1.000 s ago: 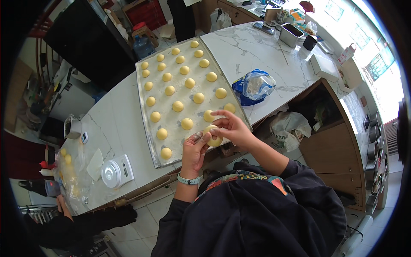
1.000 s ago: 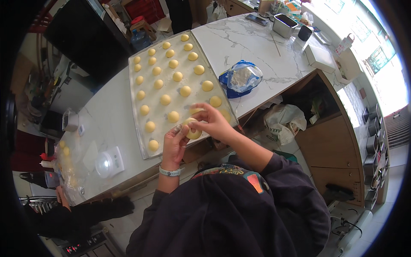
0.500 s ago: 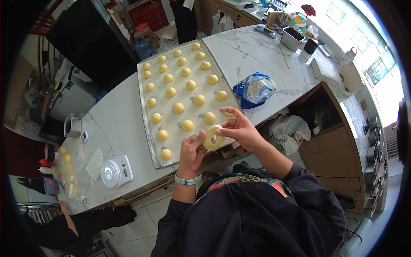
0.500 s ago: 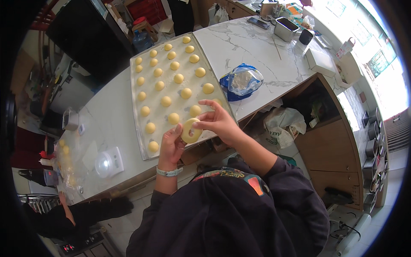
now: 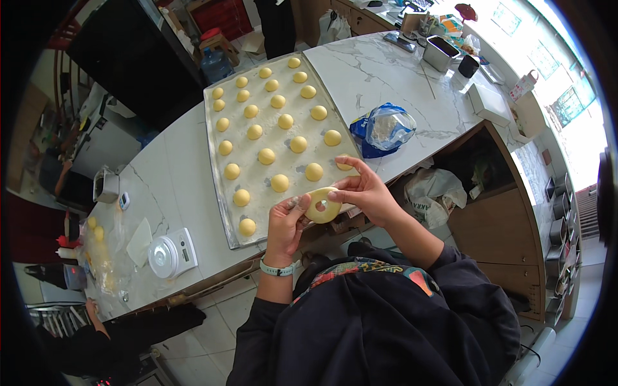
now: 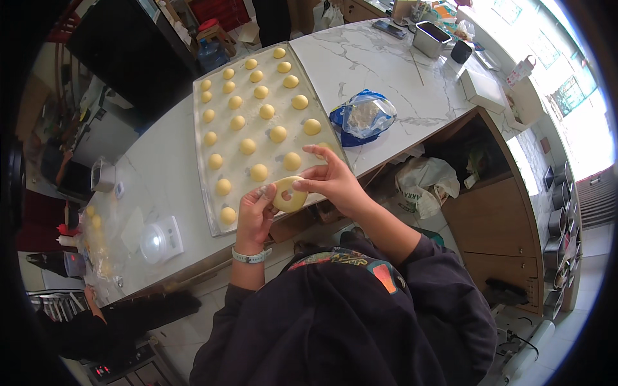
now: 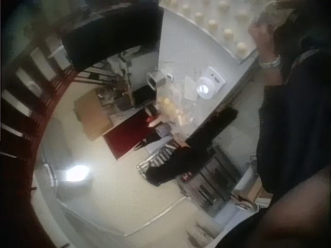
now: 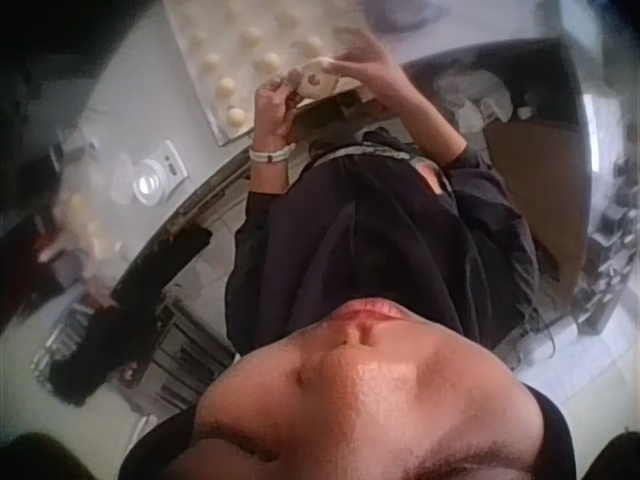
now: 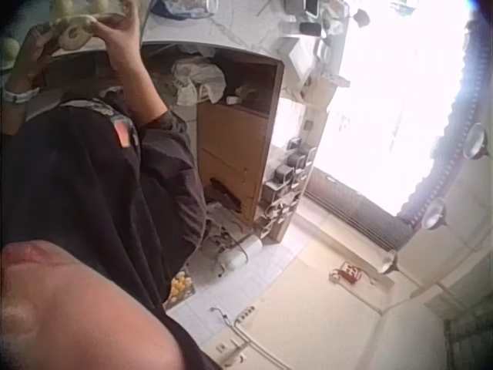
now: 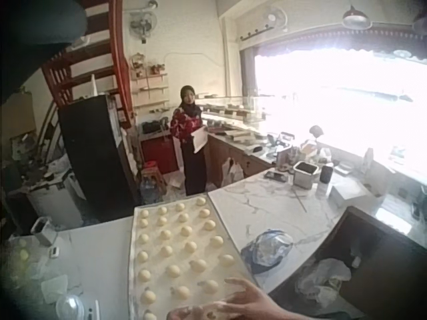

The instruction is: The person pulls a tray of dough balls from under the counter and places it on the work surface. The person then applies flour to their hands and flattens and shapes the dough balls into donuts by making a hole in the center of each by hand.

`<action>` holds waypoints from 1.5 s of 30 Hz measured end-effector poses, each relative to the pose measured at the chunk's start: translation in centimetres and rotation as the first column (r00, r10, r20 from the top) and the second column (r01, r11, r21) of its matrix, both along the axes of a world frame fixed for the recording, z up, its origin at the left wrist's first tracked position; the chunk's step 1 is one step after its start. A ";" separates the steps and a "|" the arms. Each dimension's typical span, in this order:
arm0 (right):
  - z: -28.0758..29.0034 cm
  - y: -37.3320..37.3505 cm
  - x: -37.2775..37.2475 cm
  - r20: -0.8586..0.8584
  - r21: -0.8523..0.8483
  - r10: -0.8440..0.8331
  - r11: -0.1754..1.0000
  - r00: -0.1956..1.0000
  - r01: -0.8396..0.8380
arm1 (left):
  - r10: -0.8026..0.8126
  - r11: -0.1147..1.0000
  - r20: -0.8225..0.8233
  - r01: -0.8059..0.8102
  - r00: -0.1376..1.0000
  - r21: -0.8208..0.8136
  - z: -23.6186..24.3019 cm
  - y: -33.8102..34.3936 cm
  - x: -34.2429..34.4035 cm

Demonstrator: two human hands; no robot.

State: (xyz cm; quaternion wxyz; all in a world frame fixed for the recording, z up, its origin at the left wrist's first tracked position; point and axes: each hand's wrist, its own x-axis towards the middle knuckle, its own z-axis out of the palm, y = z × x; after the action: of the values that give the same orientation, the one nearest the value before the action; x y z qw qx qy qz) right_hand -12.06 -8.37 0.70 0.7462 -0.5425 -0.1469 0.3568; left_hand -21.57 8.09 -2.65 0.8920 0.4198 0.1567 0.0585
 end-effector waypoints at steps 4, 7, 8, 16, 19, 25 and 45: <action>0.4 0.1 -0.9 -0.050 0.040 0.055 0.998 0.997 -0.053 | -0.109 0.994 0.005 0.109 0.994 0.005 -0.5 -0.1 0.0; 0.1 -0.2 0.1 -0.022 -0.012 0.010 1.000 1.000 -0.010 | -0.027 1.000 0.014 0.027 1.000 -0.003 -0.2 -0.2 0.1; 0.1 -0.2 0.2 -0.007 0.022 -0.021 1.000 1.000 0.021 | -0.030 1.000 0.022 0.030 0.999 -0.009 -0.2 -0.2 0.1; 0.3 -0.2 0.6 0.014 -0.022 0.003 1.000 1.000 -0.003 | -0.061 0.998 0.006 0.061 0.998 0.009 -0.3 0.3 0.1; 0.3 0.2 -0.1 0.009 -0.002 0.035 0.999 0.999 -0.035 | -0.131 0.991 -0.020 0.131 0.991 0.012 -0.1 0.1 0.3; 0.6 0.1 0.7 0.036 -0.001 -0.035 0.999 0.999 0.035 | -0.078 0.997 -0.012 0.079 0.997 0.025 -0.2 0.6 0.4; -2.5 0.3 1.2 0.158 -0.099 0.168 0.983 0.973 -0.154 | -0.136 0.979 -0.100 0.150 0.986 0.137 -0.4 -0.2 1.0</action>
State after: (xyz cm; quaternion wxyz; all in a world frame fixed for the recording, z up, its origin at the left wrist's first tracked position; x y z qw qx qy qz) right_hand -10.84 -8.10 -1.84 0.6759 -0.5881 -0.2364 0.3761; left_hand -20.59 7.85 -3.08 0.8532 0.4956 0.1617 -0.0137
